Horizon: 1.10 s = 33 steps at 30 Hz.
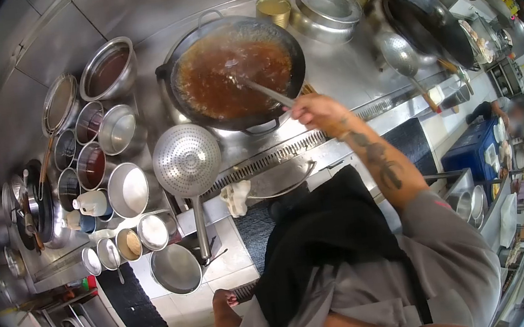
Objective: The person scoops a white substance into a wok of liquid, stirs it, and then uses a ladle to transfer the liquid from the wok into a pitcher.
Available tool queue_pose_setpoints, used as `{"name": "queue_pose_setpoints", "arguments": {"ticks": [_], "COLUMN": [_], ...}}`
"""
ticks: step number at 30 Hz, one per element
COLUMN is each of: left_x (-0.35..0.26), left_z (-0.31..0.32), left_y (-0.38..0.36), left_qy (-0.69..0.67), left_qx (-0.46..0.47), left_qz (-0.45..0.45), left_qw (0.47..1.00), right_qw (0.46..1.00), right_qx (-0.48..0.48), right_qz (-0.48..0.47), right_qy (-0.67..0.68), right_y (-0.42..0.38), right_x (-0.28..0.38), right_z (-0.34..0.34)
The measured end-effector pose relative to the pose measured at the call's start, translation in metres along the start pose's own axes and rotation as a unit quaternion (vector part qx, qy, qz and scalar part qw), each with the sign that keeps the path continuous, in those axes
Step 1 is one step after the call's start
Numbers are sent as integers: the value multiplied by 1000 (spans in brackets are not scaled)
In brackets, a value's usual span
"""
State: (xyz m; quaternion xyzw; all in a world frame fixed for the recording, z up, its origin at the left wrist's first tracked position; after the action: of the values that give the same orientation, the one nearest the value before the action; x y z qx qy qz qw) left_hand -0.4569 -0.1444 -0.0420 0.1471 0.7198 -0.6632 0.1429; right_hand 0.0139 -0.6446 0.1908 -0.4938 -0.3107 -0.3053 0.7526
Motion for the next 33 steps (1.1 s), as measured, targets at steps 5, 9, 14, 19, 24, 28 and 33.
{"name": "queue_pose_setpoints", "arguments": {"ticks": [5, 9, 14, 19, 24, 28, 33], "left_x": [6, 6, -32, 57, 34, -42, -42], "left_z": [-19, -33, -6, -29, -23, 4, 4], "left_y": [21, 33, -3, 85, 65, -15, -16], "left_qy": [-31, -36, -4, 34, 40, 37, -12], "left_qx": [13, 18, -27, 2, -4, 7, -13], "left_qz": [16, 75, 20, -196, -169, -43, -23], "left_qw": [999, 996, 999, 980, 985, 998, 1000], "right_qw": [946, 881, 994, 941, 945, 993, 891], "right_qx": [-98, -189, 40, -114, -114, 58, -140], "right_qz": [26, -45, 78, 22, -21, 59, -49], "right_qy": [-309, -432, 62, -319, -306, 81, -430], "right_y": [-34, -11, -22, -39, -19, -45, -36], "right_x": [38, 3, 4, 18, -23, -2, 17], "right_z": [2, 71, 5, -1, 51, -38, 13]}}
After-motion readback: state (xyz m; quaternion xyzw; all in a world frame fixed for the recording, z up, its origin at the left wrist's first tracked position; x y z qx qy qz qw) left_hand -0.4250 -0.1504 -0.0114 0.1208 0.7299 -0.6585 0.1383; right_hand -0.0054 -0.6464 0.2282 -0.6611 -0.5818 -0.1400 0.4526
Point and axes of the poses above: each hand's wrist, its own y-axis towards the middle knuckle, its own z-axis out of the palm, x = y × z, the point moved 2 cm from there along y, towards the middle knuckle, and after that the axes turned 5 degrees about z, right-handed, at the moved point
